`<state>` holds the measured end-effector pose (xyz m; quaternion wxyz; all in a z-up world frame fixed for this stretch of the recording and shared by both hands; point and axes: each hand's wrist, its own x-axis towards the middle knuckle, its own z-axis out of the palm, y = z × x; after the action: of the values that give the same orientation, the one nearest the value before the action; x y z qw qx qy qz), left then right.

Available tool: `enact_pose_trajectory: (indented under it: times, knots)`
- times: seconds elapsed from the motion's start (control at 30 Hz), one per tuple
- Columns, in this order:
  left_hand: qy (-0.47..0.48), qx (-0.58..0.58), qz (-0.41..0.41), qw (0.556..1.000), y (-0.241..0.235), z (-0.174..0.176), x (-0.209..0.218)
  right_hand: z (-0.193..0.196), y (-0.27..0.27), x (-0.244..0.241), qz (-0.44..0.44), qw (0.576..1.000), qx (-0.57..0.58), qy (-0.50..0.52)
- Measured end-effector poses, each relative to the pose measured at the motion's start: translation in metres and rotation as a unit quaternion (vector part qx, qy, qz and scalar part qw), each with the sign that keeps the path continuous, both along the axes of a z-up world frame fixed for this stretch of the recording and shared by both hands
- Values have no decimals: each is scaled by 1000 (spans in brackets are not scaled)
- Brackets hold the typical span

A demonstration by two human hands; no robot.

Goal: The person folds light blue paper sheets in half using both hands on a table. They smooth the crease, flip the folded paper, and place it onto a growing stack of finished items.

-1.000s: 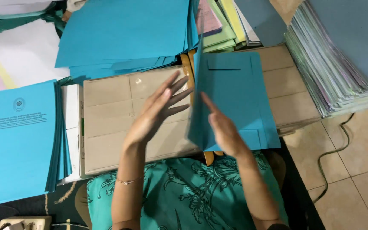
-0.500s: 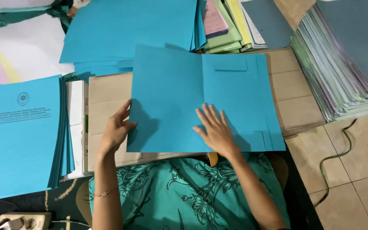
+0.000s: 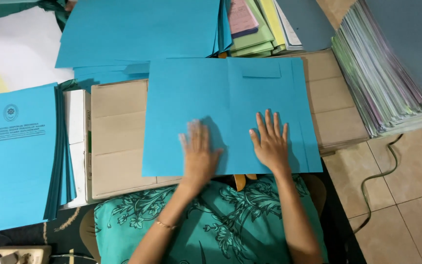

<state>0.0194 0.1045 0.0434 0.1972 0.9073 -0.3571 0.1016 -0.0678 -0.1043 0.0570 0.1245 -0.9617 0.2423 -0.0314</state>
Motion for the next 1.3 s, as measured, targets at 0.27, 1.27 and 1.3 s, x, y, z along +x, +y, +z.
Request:
enact_pose_trajectory:
  times: [0.27,1.27,1.3]
  knots:
    - [72,-12,-75,994,-90,-36,31,3,-2,-1,9,1000,-6,-2]
    - [64,-6,20,998,-214,-75,175,-31,-64,100,93,992,-62,-64]
    - [68,-11,16,998,-214,-74,174,-32,-66,107,83,992,-56,-73]
